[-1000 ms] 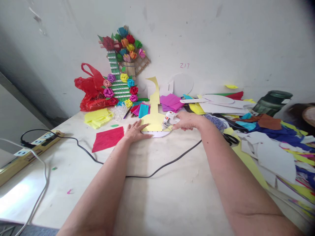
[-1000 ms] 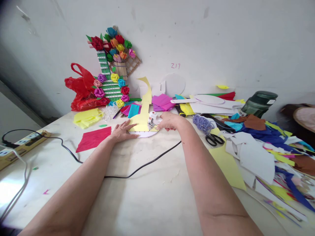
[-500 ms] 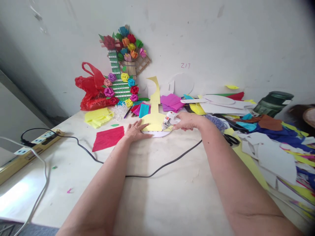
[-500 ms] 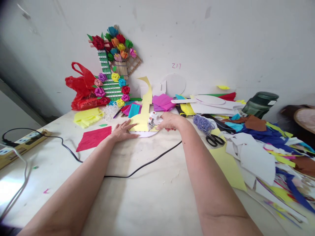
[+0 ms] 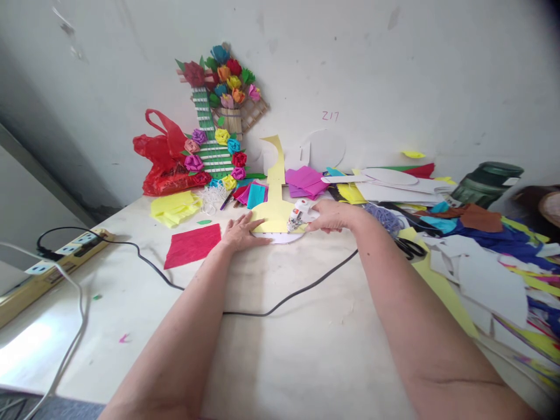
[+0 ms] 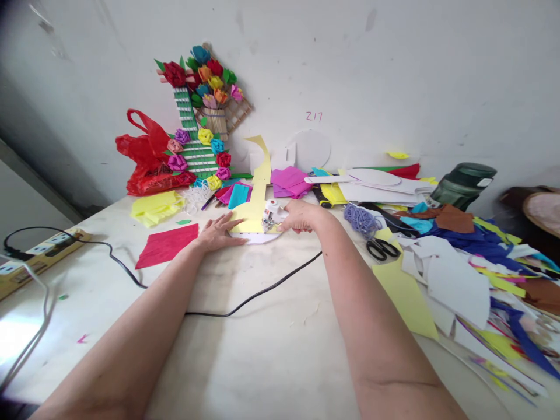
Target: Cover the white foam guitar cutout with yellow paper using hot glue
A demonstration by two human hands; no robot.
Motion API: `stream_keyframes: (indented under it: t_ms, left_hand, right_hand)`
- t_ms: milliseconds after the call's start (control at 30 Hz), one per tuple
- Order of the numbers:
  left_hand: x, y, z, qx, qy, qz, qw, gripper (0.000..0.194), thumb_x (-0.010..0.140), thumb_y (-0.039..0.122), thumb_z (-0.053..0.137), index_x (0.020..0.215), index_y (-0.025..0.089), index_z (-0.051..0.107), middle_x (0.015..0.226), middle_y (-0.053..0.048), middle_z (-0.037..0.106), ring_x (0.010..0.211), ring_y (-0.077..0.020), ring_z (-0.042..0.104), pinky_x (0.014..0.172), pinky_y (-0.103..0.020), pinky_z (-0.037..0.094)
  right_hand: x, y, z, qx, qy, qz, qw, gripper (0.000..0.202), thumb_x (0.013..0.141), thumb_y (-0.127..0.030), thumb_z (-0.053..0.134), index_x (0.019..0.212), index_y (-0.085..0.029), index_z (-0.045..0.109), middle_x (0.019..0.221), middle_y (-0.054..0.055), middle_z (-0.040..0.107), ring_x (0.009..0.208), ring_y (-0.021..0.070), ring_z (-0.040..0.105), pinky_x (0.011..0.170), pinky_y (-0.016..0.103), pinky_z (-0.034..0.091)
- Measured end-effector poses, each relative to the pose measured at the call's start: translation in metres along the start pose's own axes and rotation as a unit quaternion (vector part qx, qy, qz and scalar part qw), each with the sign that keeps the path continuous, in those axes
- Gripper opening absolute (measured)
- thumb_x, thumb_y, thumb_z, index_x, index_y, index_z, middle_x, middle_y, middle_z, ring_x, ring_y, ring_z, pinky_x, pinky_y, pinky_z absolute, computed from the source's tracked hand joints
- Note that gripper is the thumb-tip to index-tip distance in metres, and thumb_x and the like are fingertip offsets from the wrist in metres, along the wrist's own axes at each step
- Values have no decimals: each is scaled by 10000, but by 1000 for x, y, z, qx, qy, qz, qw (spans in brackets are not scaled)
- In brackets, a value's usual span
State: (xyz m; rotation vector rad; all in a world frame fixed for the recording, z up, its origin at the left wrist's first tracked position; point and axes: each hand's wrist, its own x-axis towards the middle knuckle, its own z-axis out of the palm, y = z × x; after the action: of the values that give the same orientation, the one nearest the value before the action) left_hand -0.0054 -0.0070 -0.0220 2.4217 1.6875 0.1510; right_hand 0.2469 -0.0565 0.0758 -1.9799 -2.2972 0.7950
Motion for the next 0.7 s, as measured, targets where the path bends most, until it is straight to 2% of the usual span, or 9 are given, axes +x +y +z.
stream_keyframes:
  t_ms: [700]
  left_hand:
    - [0,1,0,2,-7,-4,1000,820,605,787,451,1333,434,317,1489,18,125,1350,-281,104,1056,-505,43]
  right_hand:
    - [1,-3,0,-10,7,15,1000,391,681,-387,649,977,-152,549,529,-16,525,416,88,458,411,198,358]
